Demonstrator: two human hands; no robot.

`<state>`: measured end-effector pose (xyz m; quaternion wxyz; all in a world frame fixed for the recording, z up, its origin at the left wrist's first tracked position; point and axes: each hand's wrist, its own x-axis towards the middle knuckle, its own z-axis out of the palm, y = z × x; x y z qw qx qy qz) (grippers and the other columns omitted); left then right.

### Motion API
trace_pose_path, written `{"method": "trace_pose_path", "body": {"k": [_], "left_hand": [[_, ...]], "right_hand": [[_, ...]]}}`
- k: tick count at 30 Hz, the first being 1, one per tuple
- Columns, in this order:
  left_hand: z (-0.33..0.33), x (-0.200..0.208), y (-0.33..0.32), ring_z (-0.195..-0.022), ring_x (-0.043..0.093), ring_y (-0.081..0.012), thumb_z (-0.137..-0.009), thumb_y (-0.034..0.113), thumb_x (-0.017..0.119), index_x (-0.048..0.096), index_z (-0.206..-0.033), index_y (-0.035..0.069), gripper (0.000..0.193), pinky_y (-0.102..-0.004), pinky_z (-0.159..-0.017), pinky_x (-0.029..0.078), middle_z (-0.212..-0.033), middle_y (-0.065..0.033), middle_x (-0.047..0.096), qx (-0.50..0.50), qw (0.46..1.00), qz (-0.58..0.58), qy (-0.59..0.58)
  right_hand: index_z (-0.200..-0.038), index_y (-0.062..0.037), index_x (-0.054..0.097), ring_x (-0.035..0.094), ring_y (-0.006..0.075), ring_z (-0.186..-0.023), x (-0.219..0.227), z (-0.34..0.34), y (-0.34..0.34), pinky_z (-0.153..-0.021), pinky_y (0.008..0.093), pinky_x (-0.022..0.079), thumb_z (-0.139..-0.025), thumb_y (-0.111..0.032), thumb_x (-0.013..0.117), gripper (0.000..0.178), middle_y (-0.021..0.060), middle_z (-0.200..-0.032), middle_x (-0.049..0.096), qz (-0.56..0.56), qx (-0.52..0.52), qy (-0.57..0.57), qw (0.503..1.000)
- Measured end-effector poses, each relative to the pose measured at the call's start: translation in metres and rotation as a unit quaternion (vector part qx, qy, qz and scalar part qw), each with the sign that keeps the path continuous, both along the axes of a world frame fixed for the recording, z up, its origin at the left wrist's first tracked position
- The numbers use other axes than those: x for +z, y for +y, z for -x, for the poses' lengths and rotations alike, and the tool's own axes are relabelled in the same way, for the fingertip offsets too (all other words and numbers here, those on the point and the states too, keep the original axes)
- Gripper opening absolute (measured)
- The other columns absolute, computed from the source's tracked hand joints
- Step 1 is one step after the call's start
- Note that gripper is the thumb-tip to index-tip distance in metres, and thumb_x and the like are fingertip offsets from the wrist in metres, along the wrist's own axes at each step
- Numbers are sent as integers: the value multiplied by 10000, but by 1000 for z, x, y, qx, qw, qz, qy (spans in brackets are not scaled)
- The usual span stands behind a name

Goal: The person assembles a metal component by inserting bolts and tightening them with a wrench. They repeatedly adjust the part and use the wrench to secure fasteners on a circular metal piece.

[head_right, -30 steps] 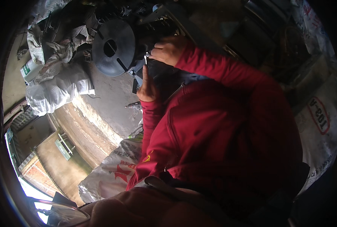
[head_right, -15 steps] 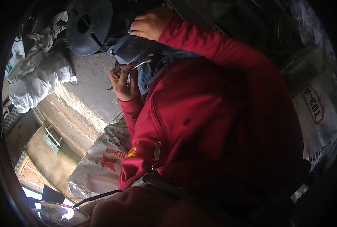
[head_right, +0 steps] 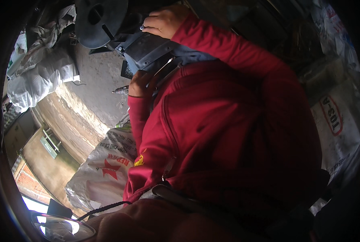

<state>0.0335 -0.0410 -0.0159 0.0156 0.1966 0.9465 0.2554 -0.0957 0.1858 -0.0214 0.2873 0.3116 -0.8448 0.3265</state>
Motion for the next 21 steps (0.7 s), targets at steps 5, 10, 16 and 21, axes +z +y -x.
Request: {"method": "trace_pose_path", "body": {"k": [5,10,16,21], "left_hand": [[-3,6,27,-646,571,-234,-750,312,675,685,-988,233,251,-357,-658,417,-764,-20,607,17,979,118,163],[-21,-47,18,-620,631,-300,-785,311,629,672,-970,217,211,-407,-564,494,-770,-72,662,-6,986,155,-55],[12,-33,39,-621,640,-338,-793,307,612,664,-1000,203,237,-425,-561,520,-763,-119,667,-81,979,167,-82],[10,35,10,-730,674,-242,-870,266,586,618,-1081,49,304,-337,-662,540,-833,-167,661,-12,910,-180,-372]], "right_hand": [[-766,-153,637,625,201,-619,1,-1,1,-524,328,496,-806,-314,655,167,-4,-709,616,17,3,5,1000],[-774,-135,680,632,184,-603,6,-2,-1,-528,297,506,-769,-278,713,147,-10,-721,647,3,6,-10,1000],[-760,-144,600,609,237,-605,3,-2,2,-527,367,487,-812,-313,646,183,17,-681,586,17,5,-29,999],[-743,-137,611,604,219,-591,8,-5,4,-519,341,484,-788,-262,680,150,12,-672,576,12,-9,-12,1000]]}}
